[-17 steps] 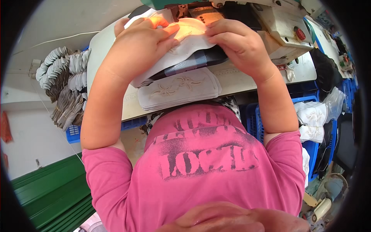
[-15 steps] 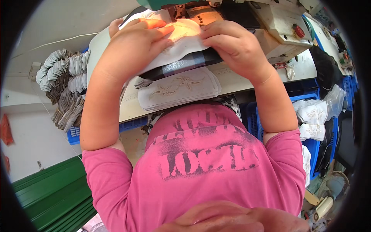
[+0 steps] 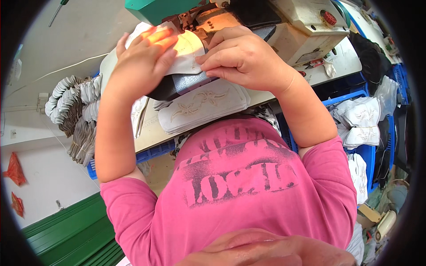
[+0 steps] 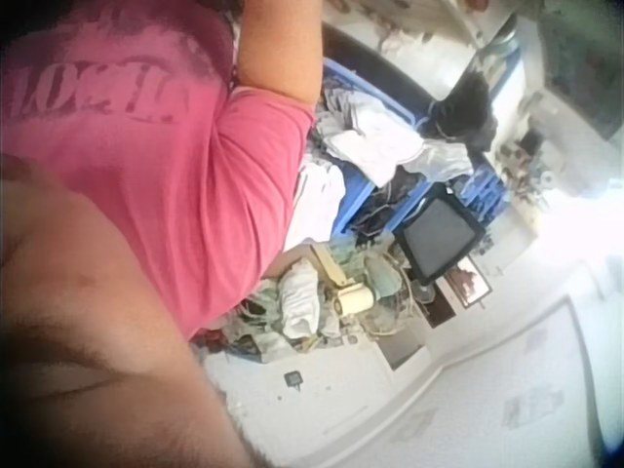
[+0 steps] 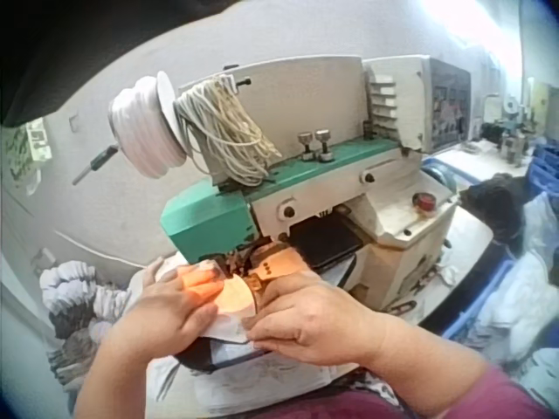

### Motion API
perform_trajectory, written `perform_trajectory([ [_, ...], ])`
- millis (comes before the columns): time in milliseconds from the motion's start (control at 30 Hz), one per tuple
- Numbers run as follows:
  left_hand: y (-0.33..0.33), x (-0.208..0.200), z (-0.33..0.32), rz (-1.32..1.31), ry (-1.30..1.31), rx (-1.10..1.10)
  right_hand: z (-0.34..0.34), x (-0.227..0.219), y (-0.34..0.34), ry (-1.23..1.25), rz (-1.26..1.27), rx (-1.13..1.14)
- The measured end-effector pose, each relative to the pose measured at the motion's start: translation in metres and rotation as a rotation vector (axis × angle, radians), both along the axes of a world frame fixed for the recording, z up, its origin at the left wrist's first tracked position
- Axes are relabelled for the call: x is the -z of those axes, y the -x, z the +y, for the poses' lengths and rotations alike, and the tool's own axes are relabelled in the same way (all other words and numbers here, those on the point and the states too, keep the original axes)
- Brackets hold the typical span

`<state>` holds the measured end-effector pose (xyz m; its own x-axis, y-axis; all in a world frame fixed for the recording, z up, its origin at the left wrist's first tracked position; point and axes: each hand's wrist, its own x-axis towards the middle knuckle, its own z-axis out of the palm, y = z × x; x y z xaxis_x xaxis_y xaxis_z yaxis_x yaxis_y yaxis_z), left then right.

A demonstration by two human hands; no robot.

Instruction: The person retrieves a stack of shoe upper pieces and places them on a workbench. The person then pairs each shoe upper with a reinforcement patch and feeds them through a machine by hand to sew them together.

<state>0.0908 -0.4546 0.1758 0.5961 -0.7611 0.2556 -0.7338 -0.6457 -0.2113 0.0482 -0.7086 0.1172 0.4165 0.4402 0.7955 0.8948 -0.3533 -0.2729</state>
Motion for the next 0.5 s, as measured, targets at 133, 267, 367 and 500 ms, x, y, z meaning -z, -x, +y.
perform_trajectory([
  [133, 0.020, 0.003, -0.015, 0.214, 0.268, 0.165, -0.003, 0.000, 0.004, 0.040, -0.007, 0.039],
  [267, 0.009, 0.006, -0.006, 0.259, 0.318, 0.191, -0.002, -0.002, 0.007, 0.055, -0.012, 0.050],
  [367, 0.005, 0.007, -0.007, 0.258, 0.336, 0.176, -0.001, -0.002, 0.009, 0.097, 0.028, 0.094],
  [500, -0.008, 0.009, -0.002, 0.253, 0.319, 0.186, 0.001, -0.004, 0.010, 0.152, 0.030, 0.133],
])
